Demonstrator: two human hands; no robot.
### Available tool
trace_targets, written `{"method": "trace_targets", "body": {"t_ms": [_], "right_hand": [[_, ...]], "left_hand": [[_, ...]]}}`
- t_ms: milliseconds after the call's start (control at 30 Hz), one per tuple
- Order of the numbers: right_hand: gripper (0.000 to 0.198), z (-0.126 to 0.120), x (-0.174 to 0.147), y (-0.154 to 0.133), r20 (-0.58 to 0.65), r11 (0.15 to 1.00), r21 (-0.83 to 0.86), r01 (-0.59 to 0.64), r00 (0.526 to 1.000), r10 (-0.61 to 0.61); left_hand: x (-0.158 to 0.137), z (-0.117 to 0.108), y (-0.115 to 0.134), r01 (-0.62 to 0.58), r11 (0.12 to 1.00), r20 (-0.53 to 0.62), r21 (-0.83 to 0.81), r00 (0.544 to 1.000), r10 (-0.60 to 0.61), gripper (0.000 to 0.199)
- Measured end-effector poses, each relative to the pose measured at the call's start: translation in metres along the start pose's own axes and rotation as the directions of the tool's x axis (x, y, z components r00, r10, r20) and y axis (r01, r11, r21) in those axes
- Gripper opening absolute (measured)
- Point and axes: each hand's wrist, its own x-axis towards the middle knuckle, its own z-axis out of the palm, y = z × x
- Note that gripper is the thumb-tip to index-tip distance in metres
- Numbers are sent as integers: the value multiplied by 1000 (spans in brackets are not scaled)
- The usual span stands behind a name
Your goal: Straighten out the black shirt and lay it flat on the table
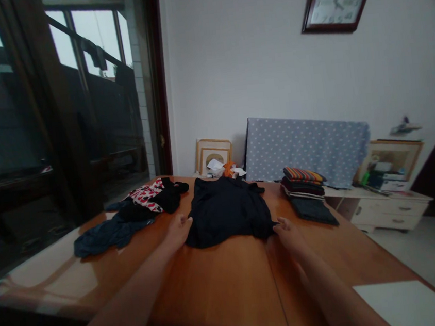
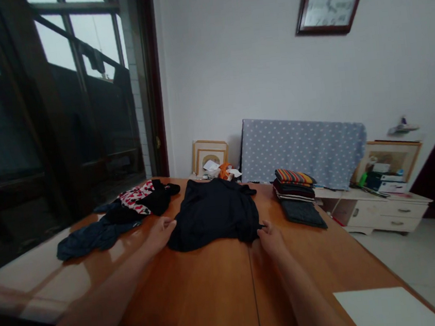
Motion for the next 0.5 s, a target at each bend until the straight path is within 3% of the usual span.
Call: {"method": "trace_targets", "body": {"t_ms": [200,333,400,500], "right_hand": [[60,-5,13,20,-14,916,-399,45,998,-55],[62,-8,16,17,-42,816,-577,39,996,-77],[55,-6,17,14,-28,799,-600,37,997,-67],[29,0,20,7,-19,894,-446,39,998,-53]], "left_hand": [[-18,-4,-3,-19,925,111,379,993,-26,35],[-25,-9,-6,-99,872,243,479,970,-23,38],[-27,-8,-7,-162,865,286,476,958,22,33],[-26,-3,-2,-209,907,295,366,950,100,16]]}}
